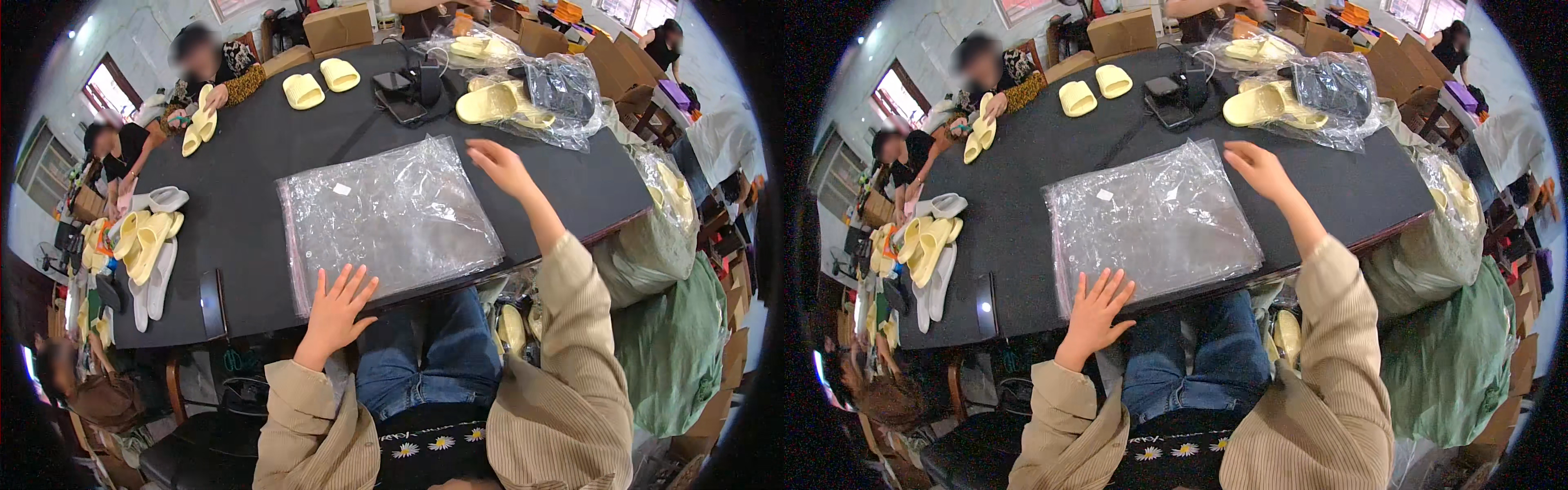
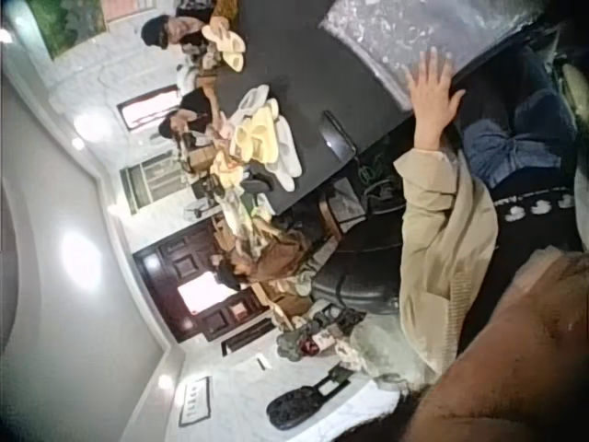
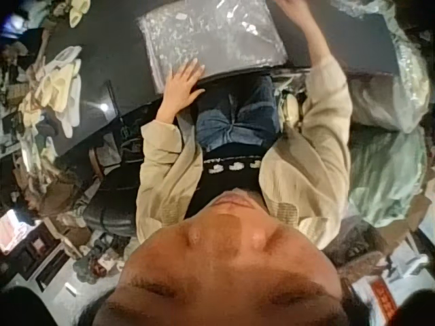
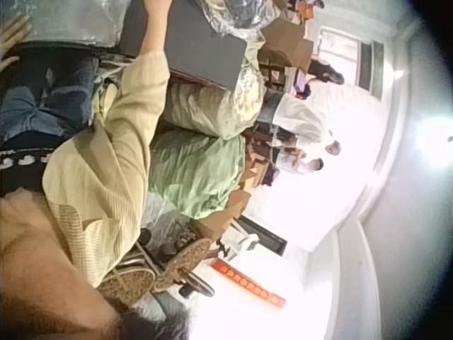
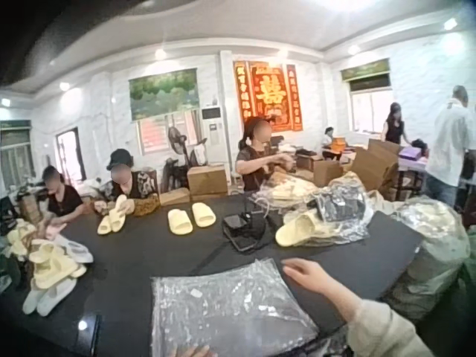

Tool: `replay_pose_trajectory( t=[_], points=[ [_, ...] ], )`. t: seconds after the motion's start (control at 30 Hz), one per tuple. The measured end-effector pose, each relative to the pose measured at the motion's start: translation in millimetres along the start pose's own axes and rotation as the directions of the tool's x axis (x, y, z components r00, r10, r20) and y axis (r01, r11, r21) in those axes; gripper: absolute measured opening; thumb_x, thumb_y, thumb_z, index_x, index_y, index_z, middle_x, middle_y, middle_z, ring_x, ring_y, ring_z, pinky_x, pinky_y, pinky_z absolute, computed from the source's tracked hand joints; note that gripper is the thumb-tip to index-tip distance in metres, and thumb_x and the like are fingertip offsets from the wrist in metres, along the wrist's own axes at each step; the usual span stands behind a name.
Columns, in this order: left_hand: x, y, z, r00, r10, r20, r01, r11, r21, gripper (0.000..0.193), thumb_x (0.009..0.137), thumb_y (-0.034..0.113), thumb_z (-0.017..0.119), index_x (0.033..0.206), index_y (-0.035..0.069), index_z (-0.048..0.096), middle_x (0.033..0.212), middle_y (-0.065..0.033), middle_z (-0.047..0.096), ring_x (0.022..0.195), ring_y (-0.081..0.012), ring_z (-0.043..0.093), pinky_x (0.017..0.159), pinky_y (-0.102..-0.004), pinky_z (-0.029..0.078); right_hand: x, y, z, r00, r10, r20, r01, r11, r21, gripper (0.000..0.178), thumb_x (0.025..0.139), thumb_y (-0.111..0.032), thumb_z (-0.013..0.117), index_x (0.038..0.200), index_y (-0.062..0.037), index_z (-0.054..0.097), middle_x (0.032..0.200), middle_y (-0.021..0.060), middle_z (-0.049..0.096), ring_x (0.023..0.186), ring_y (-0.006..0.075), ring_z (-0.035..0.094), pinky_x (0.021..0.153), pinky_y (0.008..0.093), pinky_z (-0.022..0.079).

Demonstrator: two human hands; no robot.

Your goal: Packing various types of slippers into plastic bags.

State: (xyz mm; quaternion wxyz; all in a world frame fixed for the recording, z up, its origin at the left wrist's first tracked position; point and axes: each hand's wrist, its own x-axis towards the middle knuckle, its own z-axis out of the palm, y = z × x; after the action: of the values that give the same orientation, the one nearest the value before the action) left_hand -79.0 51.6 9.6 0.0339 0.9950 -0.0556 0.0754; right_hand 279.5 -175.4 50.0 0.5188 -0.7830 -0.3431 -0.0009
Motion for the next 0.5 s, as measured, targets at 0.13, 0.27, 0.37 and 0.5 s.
replay_pose_trajectory(
  t=[0.13, 0.27, 0.37, 0.5],
  points=[
    [0, 1, 8, 1.000, -0.021, 0.007, 0.020, 0.999, 0.038, 0.079, 0.078, 0.039, 0.074, 0.147, 0.028, 0.038, 0.153, -0.0044, 0.035, 0.142, -0.0292, 0.030, 0.109, -0.0667, 0.020, 77, 26, 39, 0.905, 0.384, 0.182, -0.402, 0.913, 0.070, 0.046, 0.091, -0.039, 0.066, 0.119, -0.0031, 0.064, 0.100, 0.0059, 0.069, 0.084, 0.0105, 0.063, 0.072, 0.0266, 0.050],
    [-1, 3, 15, 1.000, -0.016, -0.014, 0.017, 0.998, 0.059, 0.079, 0.078, 0.040, 0.073, 0.147, 0.028, 0.038, 0.153, -0.0032, 0.034, 0.142, -0.0291, 0.030, 0.109, -0.0668, 0.022, 100, 39, 61, 0.874, 0.422, 0.239, -0.353, 0.892, -0.283, 0.043, 0.088, -0.041, 0.068, 0.109, -0.0034, 0.069, 0.080, 0.0043, 0.070, 0.068, 0.0103, 0.063, 0.064, 0.0256, 0.050],
    [-3, 4, 16, 1.000, -0.024, -0.017, 0.025, 0.997, 0.070, 0.079, 0.078, 0.040, 0.073, 0.147, 0.030, 0.037, 0.153, -0.0023, 0.035, 0.141, -0.0291, 0.031, 0.109, -0.0675, 0.022, 95, 44, 70, 0.948, 0.317, 0.039, -0.305, 0.935, -0.182, 0.031, 0.088, -0.038, 0.063, 0.095, -0.0084, 0.070, 0.073, 0.0040, 0.070, 0.069, 0.0159, 0.067, 0.066, 0.0321, 0.052],
    [-6, 3, 11, 0.998, -0.048, -0.031, 0.050, 0.997, 0.059, 0.078, 0.076, 0.040, 0.075, 0.146, 0.028, 0.040, 0.152, -0.0028, 0.037, 0.141, -0.0303, 0.032, 0.110, -0.0673, 0.021, 81, 34, 77, 0.928, 0.325, -0.181, -0.370, 0.859, -0.355, 0.026, 0.092, -0.036, 0.057, 0.097, -0.0117, 0.066, 0.084, 0.0082, 0.072, 0.081, 0.0287, 0.070, 0.074, 0.0410, 0.053]
  ],
)
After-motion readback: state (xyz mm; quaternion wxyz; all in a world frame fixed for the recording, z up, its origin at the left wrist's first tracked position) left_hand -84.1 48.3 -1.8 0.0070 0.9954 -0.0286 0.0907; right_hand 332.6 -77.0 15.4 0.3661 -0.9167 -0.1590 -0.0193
